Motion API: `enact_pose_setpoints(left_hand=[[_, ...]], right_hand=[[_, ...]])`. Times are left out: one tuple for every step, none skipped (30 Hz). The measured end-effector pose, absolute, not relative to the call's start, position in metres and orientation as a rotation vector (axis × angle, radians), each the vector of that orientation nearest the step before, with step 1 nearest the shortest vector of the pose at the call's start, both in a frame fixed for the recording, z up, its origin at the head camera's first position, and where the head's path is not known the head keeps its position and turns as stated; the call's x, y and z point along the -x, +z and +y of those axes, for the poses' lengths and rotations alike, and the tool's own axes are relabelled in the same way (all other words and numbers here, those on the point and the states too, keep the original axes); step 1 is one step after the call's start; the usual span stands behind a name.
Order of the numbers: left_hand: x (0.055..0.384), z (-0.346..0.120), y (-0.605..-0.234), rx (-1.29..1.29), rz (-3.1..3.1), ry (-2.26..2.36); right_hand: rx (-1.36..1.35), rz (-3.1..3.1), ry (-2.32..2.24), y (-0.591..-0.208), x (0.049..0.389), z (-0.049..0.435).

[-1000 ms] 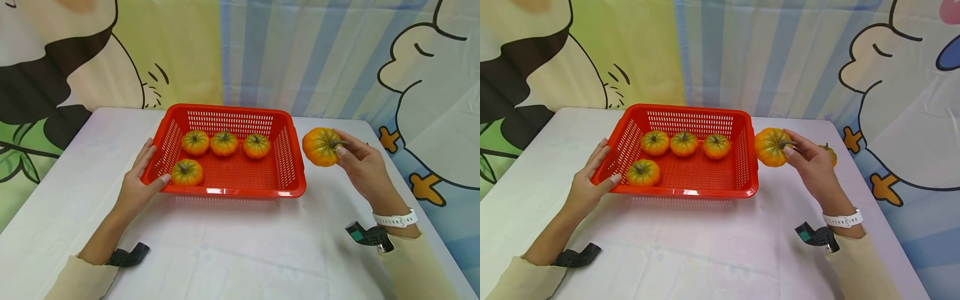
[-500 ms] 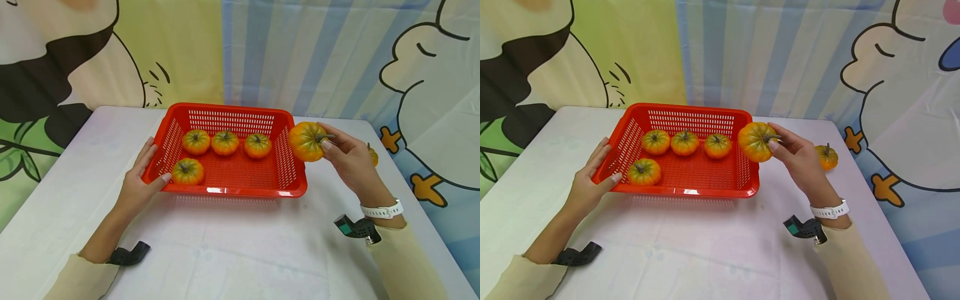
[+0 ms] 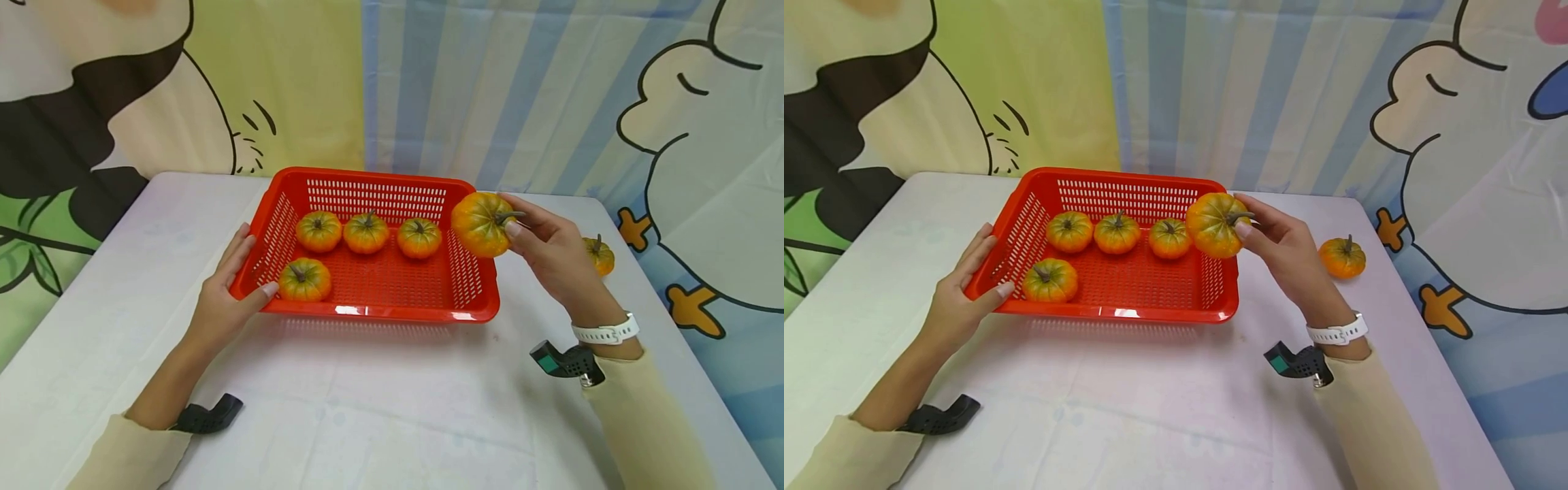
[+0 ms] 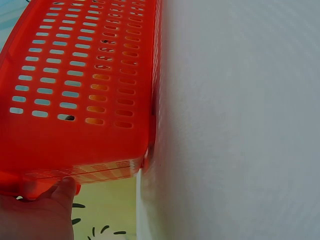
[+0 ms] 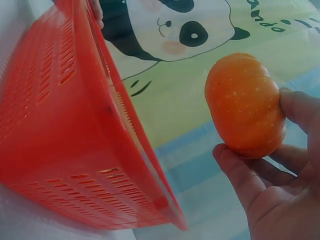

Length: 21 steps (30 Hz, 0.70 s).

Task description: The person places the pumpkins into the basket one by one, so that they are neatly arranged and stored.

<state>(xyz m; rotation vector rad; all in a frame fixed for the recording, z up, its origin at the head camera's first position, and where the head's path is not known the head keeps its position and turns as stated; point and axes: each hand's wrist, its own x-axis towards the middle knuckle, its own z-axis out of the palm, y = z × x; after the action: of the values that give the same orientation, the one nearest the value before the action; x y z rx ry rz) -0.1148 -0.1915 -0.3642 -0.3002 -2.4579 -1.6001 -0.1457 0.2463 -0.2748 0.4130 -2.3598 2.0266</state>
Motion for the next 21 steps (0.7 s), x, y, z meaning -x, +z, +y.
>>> enact_pose_setpoints(left_hand=[[0.115,-0.191,-0.364,0.301,-2.458,-1.599],[0.115,-0.191,-0.364,0.304,-2.459,-1.597],[0.115,-0.191,-0.364,0.304,-2.459,-1.597],[0.115,-0.191,-0.364,0.302,-2.460,-1.596],[0.115,-0.191,-0.365,0.300,-2.463,-1.592],[0.116,-0.191,-0.365,0.299,-2.466,-1.592],[0.115,-0.191,-0.365,0.295,-2.467,-1.593],[0.116,-0.191,-0.365,0.295,-2.465,-1.596],[0.116,-0.191,-0.365,0.295,-2.462,-1.600],[0.116,-0.191,-0.365,0.297,-2.463,-1.598],[0.116,-0.191,-0.365,0.298,-2.463,-1.598],[0.116,-0.191,-0.365,0.299,-2.463,-1.599],[0.116,-0.190,-0.365,0.299,-2.464,-1.598],[0.116,-0.190,-0.365,0.302,-2.467,-1.593],[0.116,-0.190,-0.365,0.300,-2.469,-1.591],[0.116,-0.190,-0.365,0.298,-2.472,-1.588],[0.116,-0.191,-0.365,0.296,-2.473,-1.590],[0.115,-0.191,-0.365,0.296,-2.474,-1.589],[0.115,-0.191,-0.365,0.297,-2.475,-1.586],[0.115,-0.192,-0.365,0.297,-2.476,-1.582],[0.115,-0.192,-0.365,0.296,-2.475,-1.583]], right_hand=[[-0.413,-2.377,2.005,-0.274,0.147,0.246],[-0.416,-2.394,1.979,-0.273,0.149,0.245],[-0.420,-2.402,1.967,-0.272,0.151,0.244],[-0.426,-2.405,1.962,-0.271,0.153,0.244],[-0.430,-2.405,1.962,-0.270,0.155,0.243],[-0.441,-2.393,1.981,-0.269,0.157,0.243],[-0.453,-2.386,1.997,-0.268,0.159,0.242],[-0.467,-2.384,2.008,-0.268,0.162,0.242],[-0.481,-2.377,2.024,-0.267,0.164,0.241],[-0.495,-2.372,2.034,-0.266,0.166,0.241],[-0.506,-2.366,2.043,-0.265,0.167,0.240],[-0.515,-2.361,2.047,-0.264,0.169,0.240],[-0.515,-2.361,2.048,-0.263,0.171,0.239],[-0.515,-2.355,2.057,-0.262,0.172,0.239],[-0.514,-2.346,2.071,-0.260,0.174,0.238],[-0.508,-2.345,2.078,-0.259,0.176,0.237],[-0.505,-2.346,2.081,-0.258,0.177,0.236],[-0.504,-2.350,2.081,-0.256,0.179,0.234],[-0.512,-2.352,2.085,-0.255,0.181,0.233],[-0.524,-2.356,2.084,-0.255,0.182,0.231],[-0.534,-2.361,2.082,-0.254,0.184,0.229]])
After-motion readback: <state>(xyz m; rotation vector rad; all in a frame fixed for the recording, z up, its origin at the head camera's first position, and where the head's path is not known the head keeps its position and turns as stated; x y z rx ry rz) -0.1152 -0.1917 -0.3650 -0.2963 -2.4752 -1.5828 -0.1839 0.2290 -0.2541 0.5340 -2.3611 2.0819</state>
